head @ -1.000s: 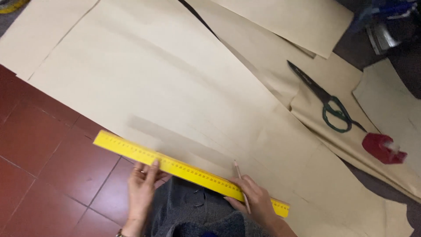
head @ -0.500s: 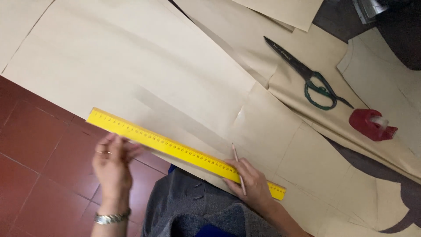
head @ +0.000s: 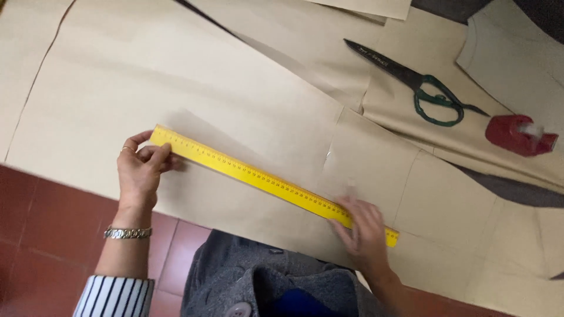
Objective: The person is using a ruler and pencil to mark lines on a large paper pattern for garment construction.
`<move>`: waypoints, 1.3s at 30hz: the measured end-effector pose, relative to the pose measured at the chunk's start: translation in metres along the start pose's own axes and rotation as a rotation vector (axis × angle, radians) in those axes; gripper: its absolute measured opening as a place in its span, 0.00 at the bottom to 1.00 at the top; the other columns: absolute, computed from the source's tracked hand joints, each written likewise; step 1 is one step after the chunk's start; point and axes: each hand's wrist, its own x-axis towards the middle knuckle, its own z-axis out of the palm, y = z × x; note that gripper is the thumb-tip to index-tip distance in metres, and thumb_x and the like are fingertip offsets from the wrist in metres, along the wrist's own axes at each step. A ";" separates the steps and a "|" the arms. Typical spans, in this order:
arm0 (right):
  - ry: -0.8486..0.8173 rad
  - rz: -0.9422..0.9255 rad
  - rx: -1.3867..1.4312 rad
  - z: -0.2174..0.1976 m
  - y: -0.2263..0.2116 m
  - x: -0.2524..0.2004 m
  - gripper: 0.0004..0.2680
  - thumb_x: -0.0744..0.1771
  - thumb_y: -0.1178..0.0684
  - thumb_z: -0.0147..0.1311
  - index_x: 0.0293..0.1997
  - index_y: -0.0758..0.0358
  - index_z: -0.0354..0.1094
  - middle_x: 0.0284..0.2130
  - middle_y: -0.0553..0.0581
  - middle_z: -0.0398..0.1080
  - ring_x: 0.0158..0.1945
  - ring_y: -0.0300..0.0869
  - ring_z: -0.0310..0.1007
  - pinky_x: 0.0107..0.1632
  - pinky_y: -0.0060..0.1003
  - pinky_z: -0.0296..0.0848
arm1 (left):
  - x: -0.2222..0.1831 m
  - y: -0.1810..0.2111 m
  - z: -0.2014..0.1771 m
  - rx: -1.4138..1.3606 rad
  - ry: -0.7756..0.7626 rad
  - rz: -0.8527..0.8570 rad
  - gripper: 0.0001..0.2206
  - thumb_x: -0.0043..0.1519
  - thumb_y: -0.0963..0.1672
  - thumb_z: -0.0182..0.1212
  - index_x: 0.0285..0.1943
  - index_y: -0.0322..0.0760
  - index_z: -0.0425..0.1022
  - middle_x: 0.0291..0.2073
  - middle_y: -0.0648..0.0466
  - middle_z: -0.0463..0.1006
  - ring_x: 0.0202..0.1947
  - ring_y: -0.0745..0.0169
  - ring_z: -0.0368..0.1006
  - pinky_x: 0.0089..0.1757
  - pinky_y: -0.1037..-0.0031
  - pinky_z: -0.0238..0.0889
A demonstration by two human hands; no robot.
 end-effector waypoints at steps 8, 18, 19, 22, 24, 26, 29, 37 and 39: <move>0.438 0.779 -0.086 -0.010 -0.033 -0.049 0.14 0.68 0.52 0.47 0.60 0.65 0.60 0.54 0.63 0.65 0.58 0.53 0.61 0.55 0.46 0.64 | 0.056 -0.014 -0.034 0.659 -0.099 0.194 0.06 0.62 0.42 0.62 0.45 0.33 0.76 0.32 0.49 0.77 0.29 0.62 0.73 0.36 0.74 0.68; 0.748 0.888 -0.029 0.021 -0.038 -0.052 0.12 0.67 0.58 0.50 0.57 0.62 0.62 0.52 0.57 0.67 0.58 0.45 0.65 0.56 0.40 0.67 | 0.079 -0.034 -0.044 0.886 -0.162 0.392 0.06 0.68 0.43 0.67 0.45 0.33 0.80 0.31 0.51 0.76 0.28 0.66 0.69 0.34 0.75 0.64; 0.750 0.893 -0.032 0.023 -0.036 -0.052 0.12 0.67 0.58 0.50 0.57 0.62 0.62 0.52 0.57 0.67 0.58 0.45 0.65 0.56 0.40 0.67 | 0.080 -0.034 -0.044 0.888 -0.168 0.393 0.06 0.68 0.43 0.67 0.45 0.33 0.80 0.31 0.51 0.76 0.28 0.66 0.69 0.34 0.75 0.64; 0.796 0.776 -0.008 0.024 -0.034 -0.056 0.11 0.68 0.59 0.49 0.57 0.66 0.61 0.51 0.60 0.67 0.59 0.47 0.63 0.61 0.41 0.66 | 0.082 -0.037 -0.050 0.718 -0.192 0.259 0.06 0.71 0.43 0.66 0.46 0.34 0.76 0.33 0.54 0.75 0.29 0.73 0.67 0.28 0.80 0.61; 0.818 0.802 0.054 0.032 -0.028 -0.054 0.11 0.68 0.57 0.48 0.57 0.66 0.61 0.51 0.62 0.64 0.58 0.47 0.64 0.59 0.39 0.67 | 0.100 -0.051 -0.056 0.789 -0.219 0.267 0.08 0.73 0.45 0.65 0.48 0.34 0.78 0.33 0.54 0.75 0.30 0.72 0.65 0.31 0.79 0.56; 0.826 0.780 0.058 0.028 -0.035 -0.045 0.11 0.68 0.58 0.49 0.56 0.67 0.61 0.51 0.61 0.64 0.60 0.48 0.64 0.61 0.39 0.67 | 0.090 -0.034 -0.046 0.779 -0.191 0.194 0.09 0.73 0.46 0.64 0.48 0.36 0.76 0.29 0.54 0.72 0.24 0.70 0.60 0.24 0.75 0.51; 0.847 0.768 0.040 0.032 -0.035 -0.046 0.09 0.68 0.59 0.50 0.54 0.66 0.63 0.49 0.60 0.66 0.59 0.46 0.65 0.61 0.39 0.69 | 0.114 -0.060 -0.061 0.675 -0.178 0.122 0.08 0.73 0.47 0.64 0.48 0.41 0.73 0.28 0.57 0.69 0.21 0.71 0.60 0.20 0.77 0.49; 0.843 0.703 -0.118 0.044 -0.021 -0.051 0.08 0.68 0.58 0.53 0.52 0.63 0.66 0.47 0.57 0.71 0.53 0.45 0.65 0.52 0.35 0.72 | 0.151 -0.099 -0.083 0.561 -0.227 0.137 0.07 0.74 0.48 0.63 0.49 0.45 0.72 0.34 0.59 0.71 0.25 0.75 0.62 0.27 0.82 0.53; 0.860 0.754 -0.104 0.044 -0.025 -0.047 0.08 0.67 0.60 0.54 0.52 0.63 0.66 0.47 0.55 0.71 0.54 0.43 0.65 0.55 0.35 0.71 | 0.148 -0.096 -0.082 0.538 -0.221 0.110 0.08 0.74 0.48 0.64 0.49 0.44 0.72 0.32 0.60 0.69 0.24 0.73 0.62 0.26 0.81 0.56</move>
